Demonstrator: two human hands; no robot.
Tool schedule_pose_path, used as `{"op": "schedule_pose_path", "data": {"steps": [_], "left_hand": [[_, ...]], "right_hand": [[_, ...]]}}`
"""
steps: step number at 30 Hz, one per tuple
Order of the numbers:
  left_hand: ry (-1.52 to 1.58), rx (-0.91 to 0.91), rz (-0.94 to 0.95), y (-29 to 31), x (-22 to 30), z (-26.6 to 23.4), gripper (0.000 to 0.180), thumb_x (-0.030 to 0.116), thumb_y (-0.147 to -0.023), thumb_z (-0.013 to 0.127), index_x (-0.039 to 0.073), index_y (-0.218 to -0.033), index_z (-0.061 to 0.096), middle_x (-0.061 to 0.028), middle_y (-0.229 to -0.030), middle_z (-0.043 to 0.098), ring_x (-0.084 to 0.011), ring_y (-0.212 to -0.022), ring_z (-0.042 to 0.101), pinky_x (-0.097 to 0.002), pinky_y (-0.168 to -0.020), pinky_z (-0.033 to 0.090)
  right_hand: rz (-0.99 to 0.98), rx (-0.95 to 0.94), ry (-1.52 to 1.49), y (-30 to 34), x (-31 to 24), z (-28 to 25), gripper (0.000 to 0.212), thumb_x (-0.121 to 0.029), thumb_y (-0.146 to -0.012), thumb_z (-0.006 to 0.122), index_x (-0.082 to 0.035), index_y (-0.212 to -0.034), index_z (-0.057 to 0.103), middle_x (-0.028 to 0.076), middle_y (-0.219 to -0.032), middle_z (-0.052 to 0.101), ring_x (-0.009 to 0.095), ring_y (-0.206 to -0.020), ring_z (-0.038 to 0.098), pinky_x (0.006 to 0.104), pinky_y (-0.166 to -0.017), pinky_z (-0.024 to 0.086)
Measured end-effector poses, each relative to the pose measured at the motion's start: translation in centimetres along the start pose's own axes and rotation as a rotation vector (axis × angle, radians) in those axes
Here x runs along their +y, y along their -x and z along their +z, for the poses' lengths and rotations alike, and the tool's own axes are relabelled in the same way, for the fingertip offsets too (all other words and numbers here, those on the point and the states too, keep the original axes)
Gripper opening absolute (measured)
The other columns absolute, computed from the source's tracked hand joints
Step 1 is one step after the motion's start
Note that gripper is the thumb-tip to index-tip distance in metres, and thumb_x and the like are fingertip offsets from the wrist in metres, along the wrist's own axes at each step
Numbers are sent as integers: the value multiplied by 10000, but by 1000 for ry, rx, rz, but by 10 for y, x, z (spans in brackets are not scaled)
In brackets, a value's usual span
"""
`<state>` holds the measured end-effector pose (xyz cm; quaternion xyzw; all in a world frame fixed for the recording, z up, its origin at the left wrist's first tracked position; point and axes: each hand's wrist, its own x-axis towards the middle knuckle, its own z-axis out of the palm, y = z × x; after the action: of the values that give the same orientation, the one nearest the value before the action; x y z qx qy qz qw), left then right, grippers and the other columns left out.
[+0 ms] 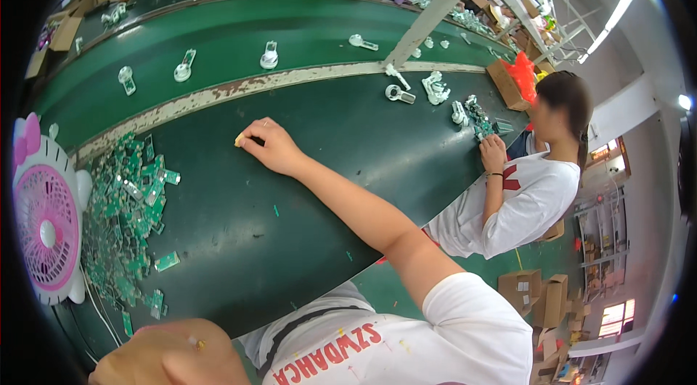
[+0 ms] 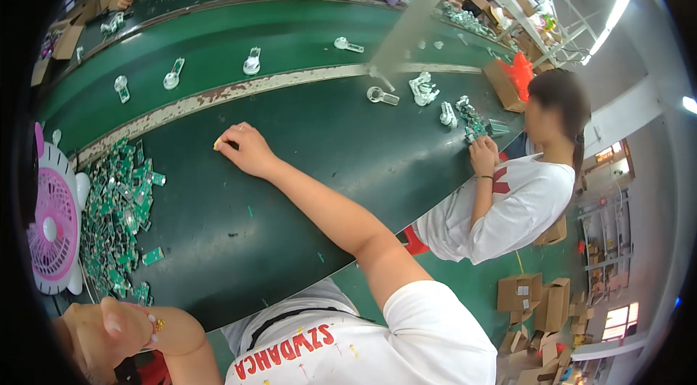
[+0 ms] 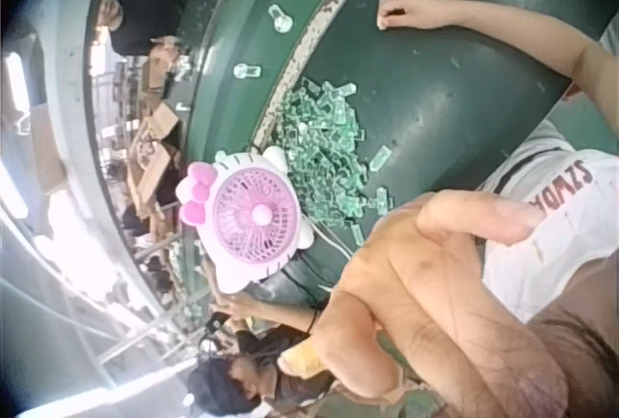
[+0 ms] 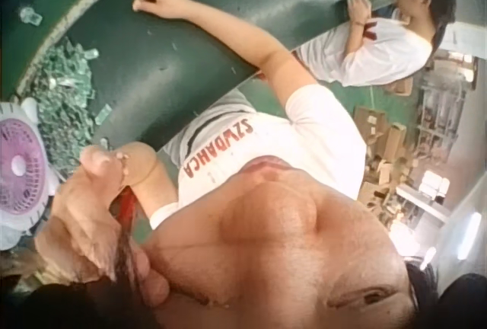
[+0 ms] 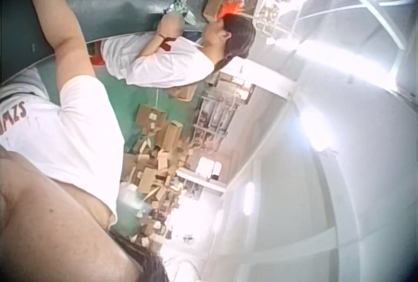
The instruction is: Assembling components of a small electronic fan on a production line.
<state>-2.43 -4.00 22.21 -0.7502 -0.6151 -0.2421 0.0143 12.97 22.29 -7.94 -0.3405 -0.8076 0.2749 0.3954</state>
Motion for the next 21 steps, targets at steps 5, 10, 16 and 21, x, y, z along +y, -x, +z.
{"op": "schedule_pose_path", "data": {"steps": [5,10,16,21], "left_hand": [[465,-762,-478,25,-76,-9,140,107,-836,544,-30,-850,569,-25,-733,554,-125,-689,552,-177,-715,431],[585,-885,-361,20,-82,-18,155,118,-854,541,-32,-866,576,-31,-715,557,-113,-657,546,-170,-685,435],[696,-1012,-61,-31,-63,-29,177,134,-881,537,-36,-891,587,-39,-687,563,-95,-608,538,-160,-640,442],[663,-948,-36,-31,-38,-32,152,106,-872,546,-41,-907,564,-19,-698,560,-88,-615,539,-176,-683,447]], "right_hand": [[5,17,48,2,4,-14,98,-167,-816,620,-79,-793,656,38,-756,598,228,-816,526,335,-751,433],[46,-3,37,-4,0,-12,104,-157,-822,615,-63,-808,658,49,-765,593,227,-807,514,329,-749,431],[35,4,42,-3,0,-16,90,-153,-820,613,-75,-803,654,48,-775,605,238,-822,526,337,-752,435],[15,8,1,7,3,-6,85,-164,-806,623,-87,-780,649,41,-788,625,252,-850,545,359,-765,440]]}}
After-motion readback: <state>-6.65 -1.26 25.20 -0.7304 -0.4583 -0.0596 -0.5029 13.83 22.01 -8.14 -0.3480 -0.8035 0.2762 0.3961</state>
